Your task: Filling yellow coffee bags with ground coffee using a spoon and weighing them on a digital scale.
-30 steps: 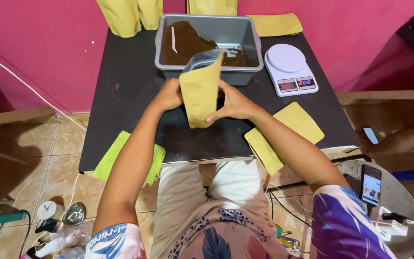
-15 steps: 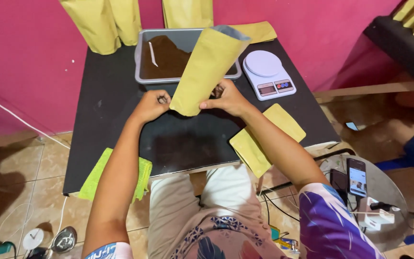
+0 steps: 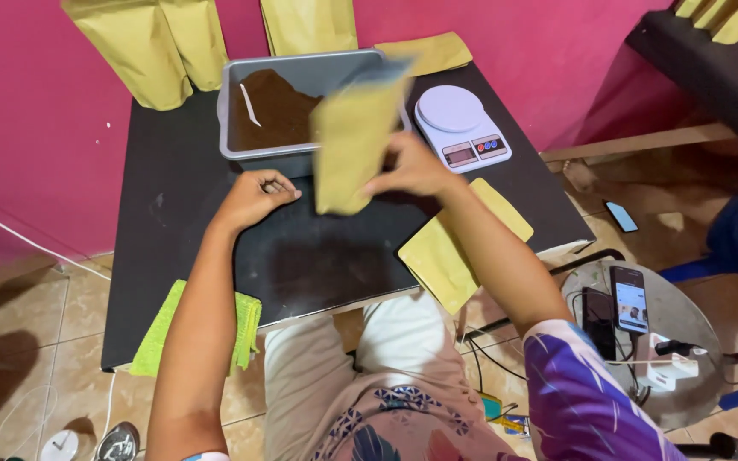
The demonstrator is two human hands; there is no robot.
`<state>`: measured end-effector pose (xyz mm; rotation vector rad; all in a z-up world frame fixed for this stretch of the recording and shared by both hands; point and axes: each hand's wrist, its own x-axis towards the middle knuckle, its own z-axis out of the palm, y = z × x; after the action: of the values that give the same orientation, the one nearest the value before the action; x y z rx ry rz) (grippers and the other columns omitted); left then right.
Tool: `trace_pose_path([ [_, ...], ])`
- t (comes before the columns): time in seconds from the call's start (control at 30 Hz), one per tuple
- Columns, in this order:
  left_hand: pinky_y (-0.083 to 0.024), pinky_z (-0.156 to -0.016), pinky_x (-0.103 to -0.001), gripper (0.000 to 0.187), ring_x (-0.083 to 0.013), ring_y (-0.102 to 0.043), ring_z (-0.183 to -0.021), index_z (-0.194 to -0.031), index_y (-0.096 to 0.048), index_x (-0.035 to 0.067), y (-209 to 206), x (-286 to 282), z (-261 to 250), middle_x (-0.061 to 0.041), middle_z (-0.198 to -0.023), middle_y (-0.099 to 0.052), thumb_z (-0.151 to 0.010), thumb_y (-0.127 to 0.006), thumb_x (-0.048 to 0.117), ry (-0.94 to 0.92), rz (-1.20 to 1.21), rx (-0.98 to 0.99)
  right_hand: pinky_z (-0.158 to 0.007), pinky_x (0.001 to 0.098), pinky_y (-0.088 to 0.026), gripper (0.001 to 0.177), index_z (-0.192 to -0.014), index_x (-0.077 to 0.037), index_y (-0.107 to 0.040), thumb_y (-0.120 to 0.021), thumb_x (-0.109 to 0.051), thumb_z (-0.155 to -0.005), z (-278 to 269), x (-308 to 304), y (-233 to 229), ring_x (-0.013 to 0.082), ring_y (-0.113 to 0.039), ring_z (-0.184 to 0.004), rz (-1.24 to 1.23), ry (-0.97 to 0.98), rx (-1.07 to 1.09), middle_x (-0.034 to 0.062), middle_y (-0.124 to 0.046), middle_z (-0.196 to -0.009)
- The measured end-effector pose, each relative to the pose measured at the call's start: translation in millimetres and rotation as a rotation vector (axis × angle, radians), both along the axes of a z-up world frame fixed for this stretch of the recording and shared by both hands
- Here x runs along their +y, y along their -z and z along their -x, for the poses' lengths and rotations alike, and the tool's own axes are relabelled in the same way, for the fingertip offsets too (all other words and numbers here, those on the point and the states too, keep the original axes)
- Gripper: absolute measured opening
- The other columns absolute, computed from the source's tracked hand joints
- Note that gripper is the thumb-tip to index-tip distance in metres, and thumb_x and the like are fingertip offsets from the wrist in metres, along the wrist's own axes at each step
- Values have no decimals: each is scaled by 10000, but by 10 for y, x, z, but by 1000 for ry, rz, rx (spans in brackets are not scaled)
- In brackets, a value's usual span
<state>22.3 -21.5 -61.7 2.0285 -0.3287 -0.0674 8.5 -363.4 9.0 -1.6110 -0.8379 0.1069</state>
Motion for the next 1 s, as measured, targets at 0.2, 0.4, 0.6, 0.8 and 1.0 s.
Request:
trace_pose_path([
  [0.2, -427, -606, -195, 98, -59, -494, -641, -907, -759, 14, -306, -109, 243, -5, -738, -656, -881, -775, 107, 45, 84, 10, -897, 356, -615, 495, -1253, 7, -552, -792, 79, -827, -456, -986, -341, 268, -692, -1011, -518, 321, -72, 155, -662, -1132],
  [0.4, -463, -643, -200, 101, -70, -556, -680, -929, -768, 11, -308, -97, 218, -31, -813, -720, -878, -764, 98, 55, 87, 10, -982, 370, -603, 465, -1255, -23, -584, -781, 67, -844, -782, -1430, -90, 252, -705, -1057, -301, 774, -133, 129, -697, -1145],
  [0.6, -458, -665, -199, 101, -68, -547, -695, -936, -765, 16, -400, -139, 306, -17, -799, -687, -886, -774, 103, 46, 72, 20, -1006, 411, -610, 575, -1320, -51, -510, -779, 74, -828, -950, -1494, 191, 290, -700, -1130, -148, 896, -32, 158, -676, -1218],
  [0.8, -457, -658, -202, 109, -70, -545, -692, -941, -768, 13, -397, -126, 306, -20, -805, -692, -883, -775, 105, 47, 64, 17, -1019, 425, -574, 759, -1460, -64, -380, -752, 115, -822, -1182, -1614, 460, 322, -648, -1207, -171, 782, -69, 195, -615, -1305],
  [1.0, -450, -644, -194, 111, -63, -534, -676, -938, -775, 14, -340, -107, 253, -15, -801, -695, -876, -776, 106, 52, 82, 16, -1123, 510, -434, 770, -1502, -122, -368, -698, -1, -817, -796, -1285, 28, 365, -488, -1336, -108, 1230, -600, 192, -469, -1454],
])
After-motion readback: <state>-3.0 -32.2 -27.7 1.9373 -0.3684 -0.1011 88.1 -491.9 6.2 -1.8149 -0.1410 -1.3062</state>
